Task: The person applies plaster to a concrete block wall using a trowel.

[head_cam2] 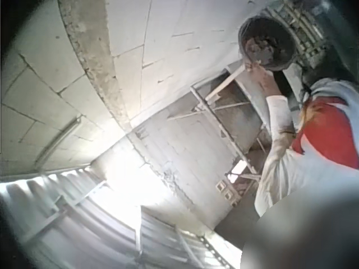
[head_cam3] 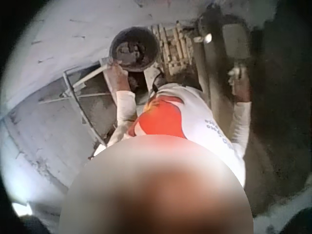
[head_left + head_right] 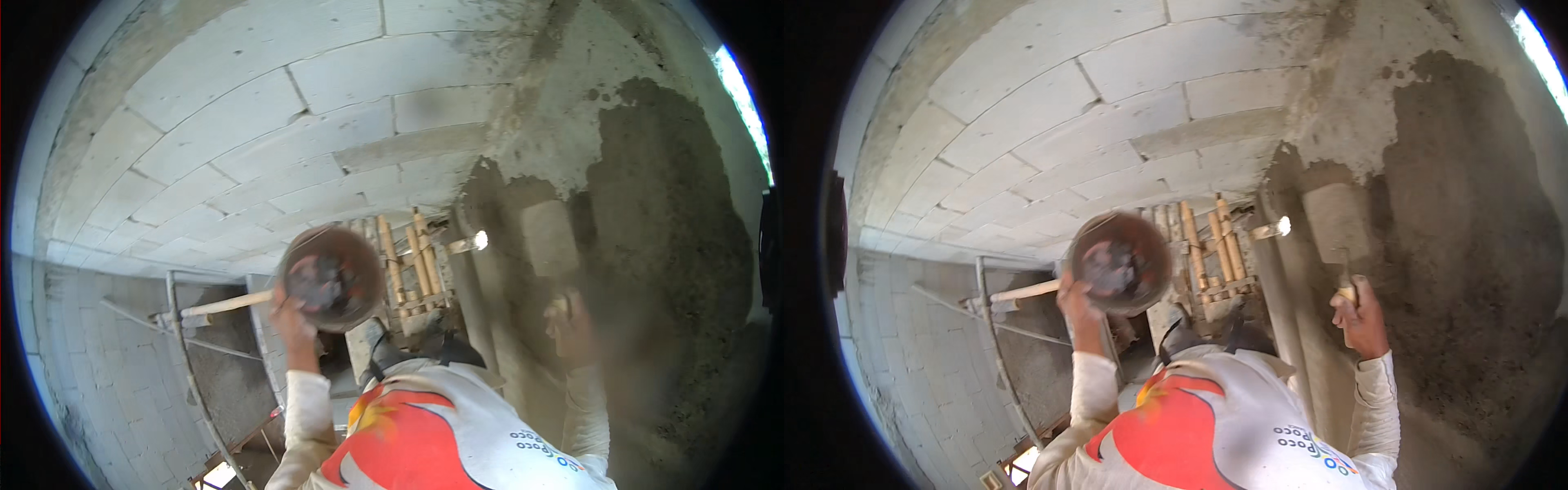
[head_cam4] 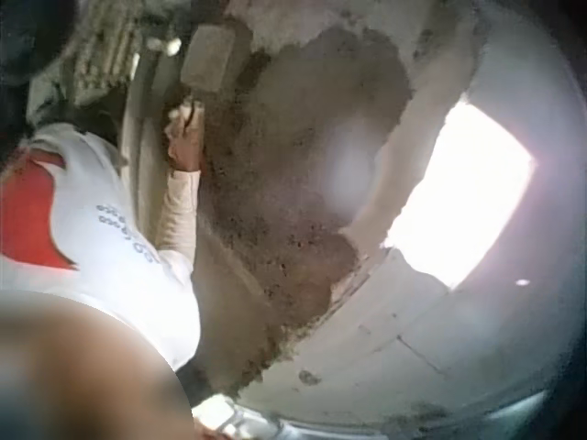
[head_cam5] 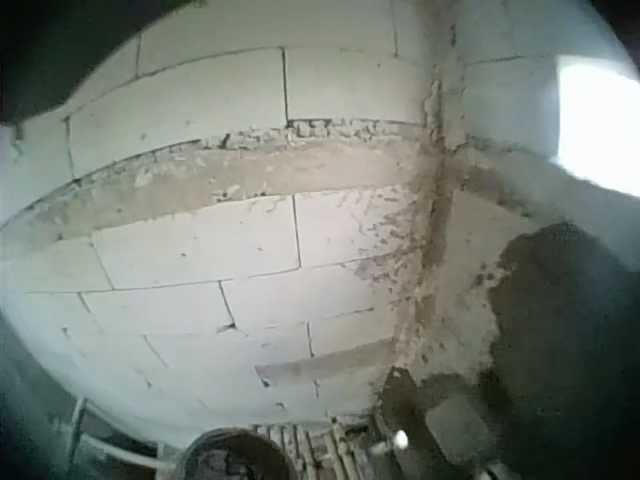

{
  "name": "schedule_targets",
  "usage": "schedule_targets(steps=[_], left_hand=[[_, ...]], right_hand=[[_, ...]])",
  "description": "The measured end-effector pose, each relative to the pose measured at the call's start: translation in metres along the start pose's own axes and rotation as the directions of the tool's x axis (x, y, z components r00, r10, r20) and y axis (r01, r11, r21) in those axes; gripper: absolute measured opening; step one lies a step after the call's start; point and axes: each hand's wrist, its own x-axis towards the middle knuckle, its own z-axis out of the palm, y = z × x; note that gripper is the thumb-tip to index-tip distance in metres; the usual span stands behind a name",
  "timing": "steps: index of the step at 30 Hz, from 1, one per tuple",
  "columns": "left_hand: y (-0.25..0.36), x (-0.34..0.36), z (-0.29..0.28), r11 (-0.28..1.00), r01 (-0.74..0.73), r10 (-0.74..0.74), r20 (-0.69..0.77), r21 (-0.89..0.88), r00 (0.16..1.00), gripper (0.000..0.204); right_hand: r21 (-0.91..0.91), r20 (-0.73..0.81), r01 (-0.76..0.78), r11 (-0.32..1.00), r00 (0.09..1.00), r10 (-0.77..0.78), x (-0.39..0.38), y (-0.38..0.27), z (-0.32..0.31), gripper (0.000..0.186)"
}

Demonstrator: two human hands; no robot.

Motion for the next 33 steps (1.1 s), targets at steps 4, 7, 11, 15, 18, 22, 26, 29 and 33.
schedule_targets(steps=[4, 7, 11, 15, 18, 22, 26, 29, 33], left_hand=[[0.000, 0.003, 0.051, 0.997, -0.072, 0.075, 0.112, -0.032, 0.991, 0.061], [0.008, -0.007, 0.084, 0.992, -0.127, 0.124, 0.211, 0.000, 0.969, 0.062], [0.031, -0.025, 0.105, 0.973, -0.162, 0.106, 0.307, 0.162, 0.946, 0.060], [0.051, -0.020, 0.112, 0.973, -0.181, 0.122, 0.342, 0.145, 0.932, 0.060], [0.059, -0.014, 0.108, 0.975, -0.182, 0.132, 0.328, 0.127, 0.935, 0.064], [0.068, -0.019, 0.110, 0.973, -0.193, 0.145, 0.316, 0.126, 0.938, 0.061], [0.087, -0.035, 0.127, 0.851, -0.485, 0.350, 0.470, 0.202, 0.810, 0.061], [0.105, -0.045, 0.140, 0.767, -0.604, 0.393, 0.587, 0.215, 0.708, 0.063], [0.118, -0.048, 0.149, 0.818, -0.543, 0.339, 0.605, 0.188, 0.720, 0.059]], right_hand=[[-0.475, 0.283, 0.529, 0.703, 0.848, -0.448, -0.001, -0.037, 0.067, 0.033], [-0.593, 0.376, 0.567, 0.572, 0.823, -0.425, 0.010, -0.063, 0.102, 0.035], [-0.692, 0.363, 0.654, 0.305, 0.681, -0.636, 0.033, -0.096, 0.155, 0.038], [-0.758, 0.448, 0.630, 0.169, 0.691, -0.568, 0.027, -0.105, 0.192, 0.038], [-0.721, 0.591, 0.681, 0.126, 0.700, -0.402, 0.019, -0.105, 0.196, 0.036], [-0.695, 0.379, 0.688, 0.208, 0.597, -0.708, 0.020, -0.112, 0.186, 0.041], [-0.746, 0.292, 0.578, 0.331, 0.730, -0.617, 0.032, -0.118, 0.182, 0.042], [-0.622, 0.372, 0.585, 0.521, 0.806, -0.461, 0.040, -0.114, 0.179, 0.033], [-0.405, 0.521, 0.645, 0.648, 0.745, -0.417, 0.043, -0.098, 0.169, 0.028]])
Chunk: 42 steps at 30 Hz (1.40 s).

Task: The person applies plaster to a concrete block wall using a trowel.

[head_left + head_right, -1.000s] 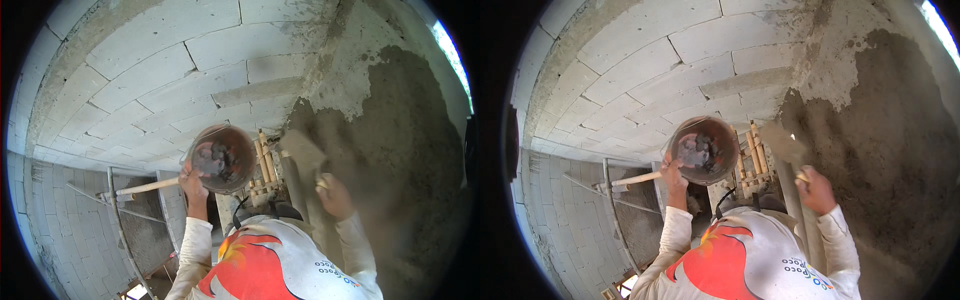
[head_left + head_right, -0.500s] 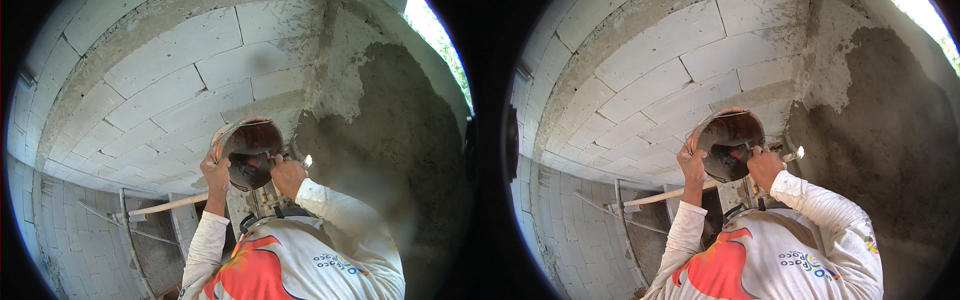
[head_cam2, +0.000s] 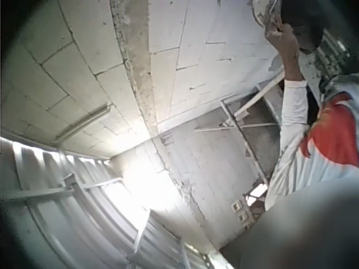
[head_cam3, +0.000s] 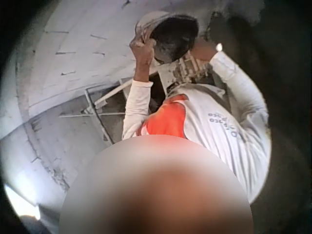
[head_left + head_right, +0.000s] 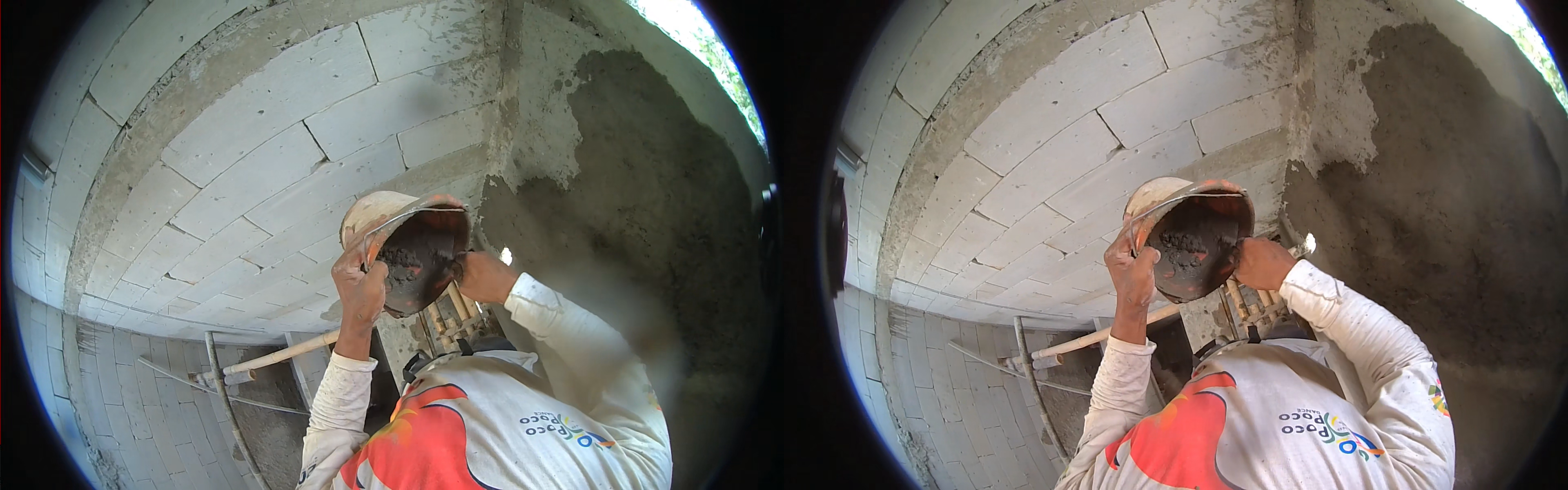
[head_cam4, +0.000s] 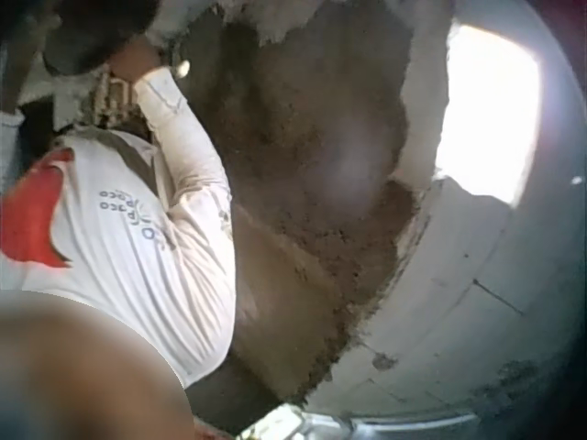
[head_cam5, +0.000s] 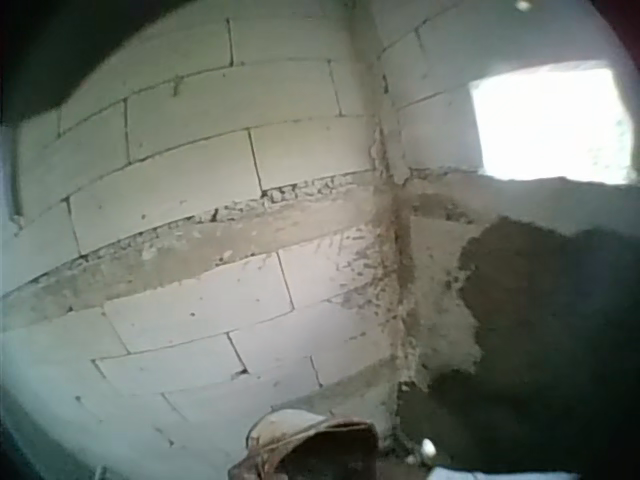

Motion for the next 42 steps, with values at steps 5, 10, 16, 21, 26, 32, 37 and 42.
schedule_targets(steps=[5, 10, 16, 21, 26, 32, 37, 42], left_hand=[[-0.014, 0.000, -0.003, 1.000, 0.030, -0.030, 0.050, 0.003, 0.998, 0.058], [-0.053, -0.017, 0.008, 0.999, 0.051, -0.050, 0.012, -0.018, 0.999, 0.058], [-0.095, -0.035, 0.013, 0.897, 0.202, -0.300, -0.207, -0.392, 0.931, 0.064], [-0.136, -0.031, -0.015, 0.800, 0.212, -0.420, -0.271, -0.562, 0.866, 0.068], [-0.189, -0.056, -0.071, 0.770, 0.239, -0.512, -0.349, -0.591, 0.785, 0.066], [-0.209, -0.125, -0.151, 0.859, 0.237, -0.481, -0.553, -0.454, 0.681, 0.068], [-0.194, -0.181, -0.178, 0.944, 0.297, -0.320, -0.637, -0.147, 0.702, 0.056], [-0.194, -0.187, -0.183, 0.927, 0.366, -0.326, -0.668, -0.085, 0.669, 0.055]], right_hand=[[0.207, 0.184, 0.168, 0.964, 0.961, -0.207, -0.017, -0.002, 0.003, 0.029], [0.602, 0.481, -0.459, 0.653, 0.862, 0.162, -0.029, -0.025, 0.014, 0.039], [0.824, 0.500, -0.525, 0.212, 0.850, 0.163, -0.032, -0.029, 0.028, 0.037], [0.585, 0.191, -0.269, 0.766, 0.963, 0.192, -0.034, -0.006, 0.041, 0.046], [0.030, 0.087, -0.350, 0.936, 0.934, 0.347, -0.036, 0.007, 0.049, 0.051], [0.532, 0.091, -0.096, 0.841, 0.994, 0.056, -0.042, -0.016, 0.048, 0.041], [0.742, 0.577, -0.604, 0.291, 0.796, 0.181, -0.046, 0.063, 0.000, 0.037], [0.789, 0.068, -0.602, 0.120, 0.279, 0.958, -0.106, 0.173, -0.129, 0.021]])
